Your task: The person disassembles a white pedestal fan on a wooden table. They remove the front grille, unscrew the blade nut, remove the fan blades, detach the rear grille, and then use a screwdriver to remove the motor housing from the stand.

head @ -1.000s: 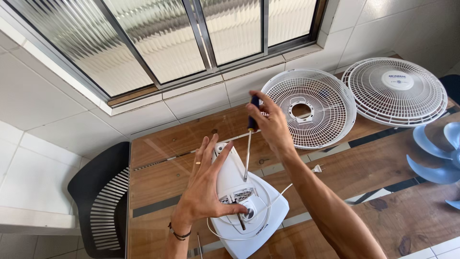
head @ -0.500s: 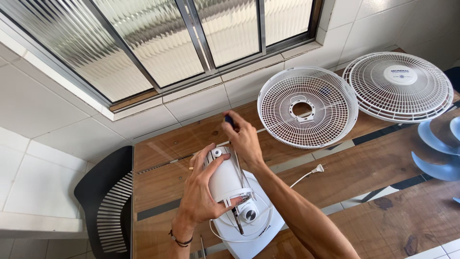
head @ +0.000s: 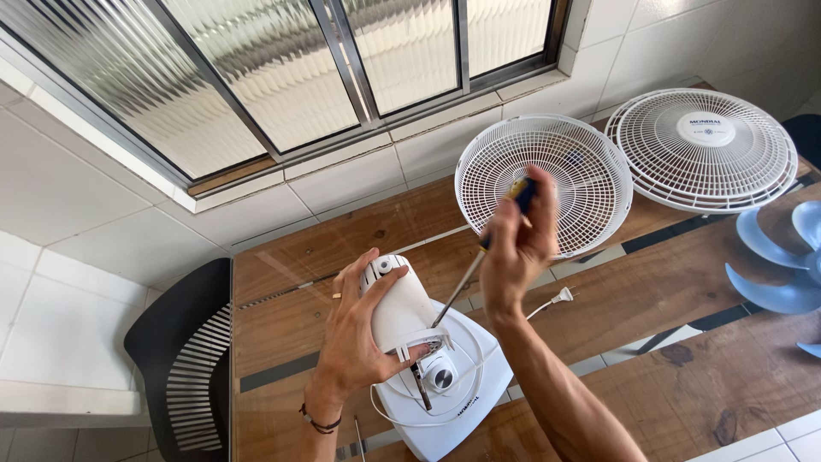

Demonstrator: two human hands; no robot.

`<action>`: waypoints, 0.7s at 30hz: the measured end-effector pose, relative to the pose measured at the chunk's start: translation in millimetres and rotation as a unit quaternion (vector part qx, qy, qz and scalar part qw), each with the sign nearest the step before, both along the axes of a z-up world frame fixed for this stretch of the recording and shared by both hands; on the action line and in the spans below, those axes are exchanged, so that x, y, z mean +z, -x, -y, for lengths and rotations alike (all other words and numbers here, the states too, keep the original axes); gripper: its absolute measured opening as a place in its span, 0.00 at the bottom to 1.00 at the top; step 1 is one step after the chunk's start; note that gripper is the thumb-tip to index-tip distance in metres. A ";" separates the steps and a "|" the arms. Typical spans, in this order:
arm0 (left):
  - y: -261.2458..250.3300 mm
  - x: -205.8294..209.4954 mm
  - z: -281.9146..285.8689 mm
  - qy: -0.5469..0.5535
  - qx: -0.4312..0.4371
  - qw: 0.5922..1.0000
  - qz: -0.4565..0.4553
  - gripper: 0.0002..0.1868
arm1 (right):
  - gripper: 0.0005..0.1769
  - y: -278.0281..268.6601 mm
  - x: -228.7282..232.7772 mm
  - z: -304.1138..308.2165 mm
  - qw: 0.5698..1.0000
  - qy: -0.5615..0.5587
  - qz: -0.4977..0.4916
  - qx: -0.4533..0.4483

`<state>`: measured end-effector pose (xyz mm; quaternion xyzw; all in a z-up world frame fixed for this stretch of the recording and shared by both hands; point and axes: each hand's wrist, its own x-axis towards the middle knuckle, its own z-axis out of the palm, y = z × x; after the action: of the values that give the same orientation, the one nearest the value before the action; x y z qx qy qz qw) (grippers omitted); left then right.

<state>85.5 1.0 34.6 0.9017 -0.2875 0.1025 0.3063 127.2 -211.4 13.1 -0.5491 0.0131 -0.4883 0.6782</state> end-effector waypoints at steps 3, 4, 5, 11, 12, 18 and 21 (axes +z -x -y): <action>0.8 -4.4 0.1 0.029 -0.005 1.000 -0.010 0.54 | 0.20 24.0 -4.5 -1.1 0.992 -0.029 0.106 -0.062; 0.6 -6.6 0.3 0.031 -0.005 0.999 -0.019 0.54 | 0.20 32.8 -6.5 -2.6 0.988 -0.046 0.131 -0.070; -0.1 -8.8 0.2 0.033 -0.006 0.999 -0.027 0.55 | 0.21 39.1 -7.5 -3.3 0.983 -0.061 0.157 -0.077; -6.1 -27.2 -16.8 0.055 -0.069 0.995 -0.036 0.61 | 0.23 29.8 7.4 3.8 0.986 -0.017 0.066 -0.151; -5.6 -32.4 -19.6 0.086 -0.077 0.993 -0.029 0.62 | 0.23 23.6 13.9 2.9 0.993 -0.031 0.061 -0.095; 8.2 -71.5 -23.6 0.342 -0.104 0.929 -0.100 0.73 | 0.24 -4.1 70.8 -29.8 0.986 0.118 -0.061 0.105; 10.7 -86.5 -18.2 0.324 -0.094 0.940 -0.045 0.81 | 0.24 -15.0 92.2 -66.8 0.952 0.216 -0.146 0.161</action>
<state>74.8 19.2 -51.9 0.7258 -0.3083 0.1205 0.6031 142.3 -144.6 105.3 -0.7423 -0.0823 -0.2780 0.6041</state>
